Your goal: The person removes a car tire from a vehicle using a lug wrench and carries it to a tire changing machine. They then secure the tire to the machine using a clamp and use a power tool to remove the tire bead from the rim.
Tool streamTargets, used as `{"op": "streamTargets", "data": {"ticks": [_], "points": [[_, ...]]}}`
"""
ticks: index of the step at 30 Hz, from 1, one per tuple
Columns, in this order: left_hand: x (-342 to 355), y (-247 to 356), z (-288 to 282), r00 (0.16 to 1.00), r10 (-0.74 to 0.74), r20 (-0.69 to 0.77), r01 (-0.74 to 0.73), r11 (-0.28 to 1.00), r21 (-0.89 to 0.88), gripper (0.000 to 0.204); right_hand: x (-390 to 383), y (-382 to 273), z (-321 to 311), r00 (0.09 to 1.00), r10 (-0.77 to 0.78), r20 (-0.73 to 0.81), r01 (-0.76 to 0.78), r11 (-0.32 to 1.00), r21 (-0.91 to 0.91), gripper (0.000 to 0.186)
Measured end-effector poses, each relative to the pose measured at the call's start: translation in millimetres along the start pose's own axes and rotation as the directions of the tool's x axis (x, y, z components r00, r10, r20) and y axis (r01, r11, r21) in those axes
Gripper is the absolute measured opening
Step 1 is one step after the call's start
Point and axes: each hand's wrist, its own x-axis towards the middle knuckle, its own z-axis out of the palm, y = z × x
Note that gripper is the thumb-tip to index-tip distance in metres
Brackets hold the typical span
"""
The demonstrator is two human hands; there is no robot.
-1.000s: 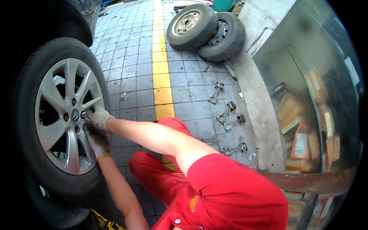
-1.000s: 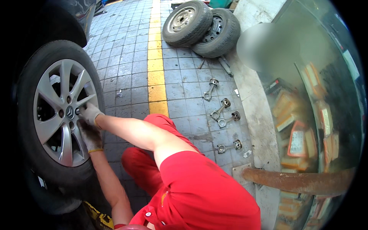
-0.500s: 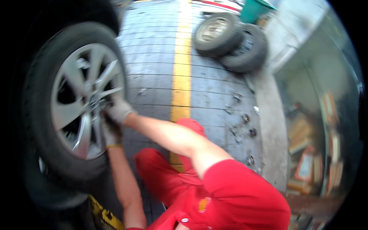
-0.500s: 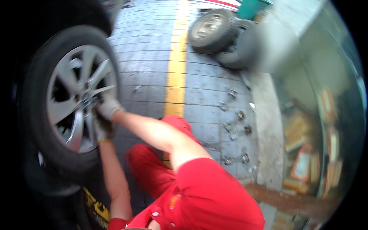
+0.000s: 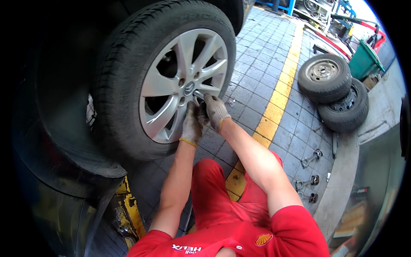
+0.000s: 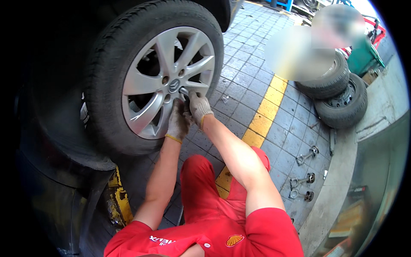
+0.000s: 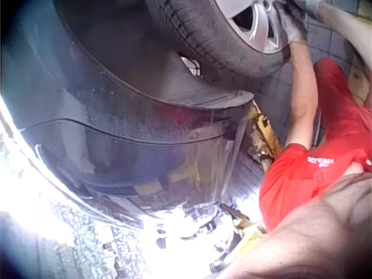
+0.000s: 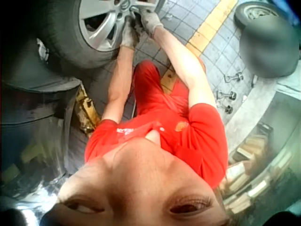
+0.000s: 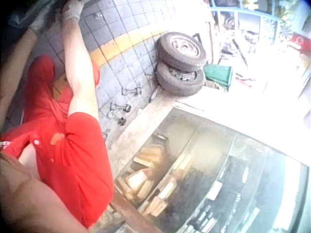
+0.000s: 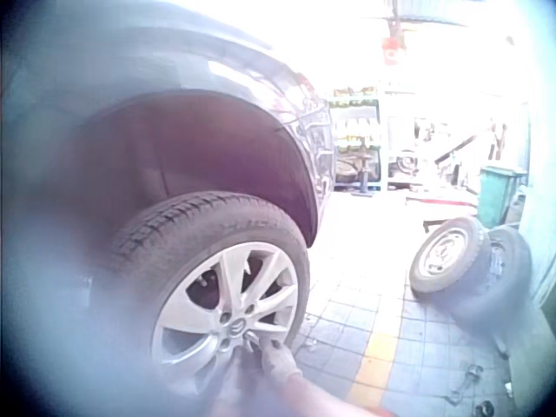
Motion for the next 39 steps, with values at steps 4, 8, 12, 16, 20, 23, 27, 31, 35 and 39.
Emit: {"op": "streamTargets", "data": {"ticks": [4,8,12,16,20,23,27,31,35,39], "points": [[1.2,5.2,-5.3,0.999,-0.026,0.043,0.020,0.992,0.128,0.059,0.2,6.4,-4.6,0.954,-0.299,-0.013,0.275,0.892,-0.358,0.046],[6.6,7.3,-10.4,0.999,0.005,0.038,-0.004,0.999,-0.032,0.054,7.0,1.3,5.4,0.996,0.085,0.018,-0.086,0.996,0.014,0.050],[-1.4,4.3,2.5,1.000,-0.006,-0.022,0.007,0.999,0.036,0.054,7.6,11.3,0.2,0.976,-0.211,-0.048,0.199,0.962,-0.189,0.041],[0.9,8.1,-0.5,0.998,-0.001,0.057,-0.002,0.999,0.045,0.053,5.5,9.5,-0.5,0.975,-0.224,-0.014,0.210,0.932,-0.297,0.040],[-0.2,5.0,18.7,0.999,0.050,0.014,-0.050,0.998,0.023,0.052,-6.9,-21.0,1.3,0.979,0.203,0.002,-0.203,0.977,0.062,0.044],[0.2,10.8,20.6,0.993,0.030,0.111,-0.039,0.996,0.079,0.057,-14.6,-13.4,0.5,0.960,-0.279,-0.034,0.218,0.815,-0.537,0.048],[14.4,8.7,18.3,0.994,0.051,0.100,-0.052,0.999,0.006,0.053,-7.4,-12.8,0.5,0.994,-0.094,-0.056,0.073,0.952,-0.297,0.046],[19.7,6.5,20.8,1.000,0.014,0.012,-0.014,1.000,-0.019,0.049,-7.3,-21.4,-1.4,0.995,0.076,-0.058,-0.085,0.984,-0.156,0.041],[28.2,2.2,5.2,0.979,0.015,0.205,-0.006,0.999,-0.045,0.050,-7.3,0.2,-12.1,0.936,-0.337,0.099,0.328,0.735,-0.593,0.048],[31.0,4.7,4.3,0.991,0.012,0.132,-0.005,0.998,-0.056,0.052,-4.8,-3.0,3.6,0.992,-0.093,-0.084,0.066,0.956,-0.286,0.053]]}}
